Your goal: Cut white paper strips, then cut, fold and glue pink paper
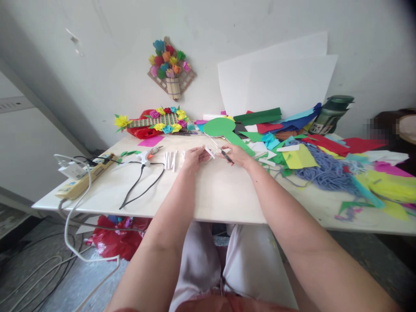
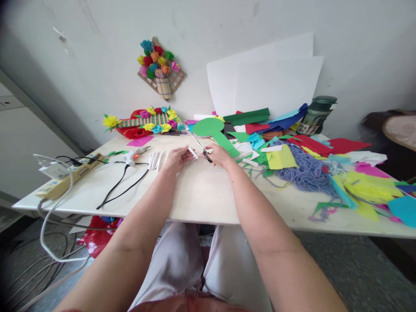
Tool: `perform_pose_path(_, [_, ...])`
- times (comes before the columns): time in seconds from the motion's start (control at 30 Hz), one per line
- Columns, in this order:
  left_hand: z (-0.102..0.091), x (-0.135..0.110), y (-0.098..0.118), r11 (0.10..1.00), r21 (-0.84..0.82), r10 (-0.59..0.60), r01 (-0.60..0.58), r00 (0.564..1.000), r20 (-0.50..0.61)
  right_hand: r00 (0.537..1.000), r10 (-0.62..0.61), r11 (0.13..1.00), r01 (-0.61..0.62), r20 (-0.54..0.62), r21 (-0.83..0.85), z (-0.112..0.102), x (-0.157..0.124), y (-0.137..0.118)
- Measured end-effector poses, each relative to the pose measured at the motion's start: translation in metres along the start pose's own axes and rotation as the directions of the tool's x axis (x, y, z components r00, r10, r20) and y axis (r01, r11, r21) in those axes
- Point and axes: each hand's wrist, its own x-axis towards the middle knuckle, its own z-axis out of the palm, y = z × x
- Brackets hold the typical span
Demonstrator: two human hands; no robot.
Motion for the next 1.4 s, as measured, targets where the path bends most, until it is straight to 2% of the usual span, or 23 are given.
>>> perform_pose_path(0.1, [0.0,0.001,-0.001,1.0,-0.006,0.005,-0.005,1.0,-0.026,0.999,-0.035,0.999,0.035,0.026,0.007,0.002,-0.002,-0.002])
perform_pose_path(0.3, [-0.003,0.007,-0.004,0.995,-0.088,0.035,-0.04,0.997,-0.062,0.99,-0.144,0.977,0.143,0.005,-0.159,0.005,-0.004,-0.003])
perform_pose_path(0.4, [-0.004,0.009,-0.006,0.989,-0.135,0.053,-0.062,0.996,-0.07,0.986,-0.167,0.968,0.166,0.011,-0.19,0.007,-0.004,-0.002])
perform_pose_path(0.7, [-0.001,0.008,-0.005,0.977,-0.205,0.04,-0.053,0.997,-0.066,0.985,-0.171,0.956,0.167,0.006,-0.242,0.009,-0.003,0.001])
perform_pose_path(1.07, [0.0,0.005,-0.003,0.987,-0.152,0.031,-0.05,0.992,-0.123,0.981,-0.193,0.912,0.177,-0.004,-0.37,0.004,-0.007,-0.006])
perform_pose_path(1.4, [0.0,0.006,-0.003,0.976,-0.212,0.042,-0.046,0.999,-0.026,0.986,-0.165,0.875,0.146,-0.002,-0.463,-0.003,-0.011,-0.014])
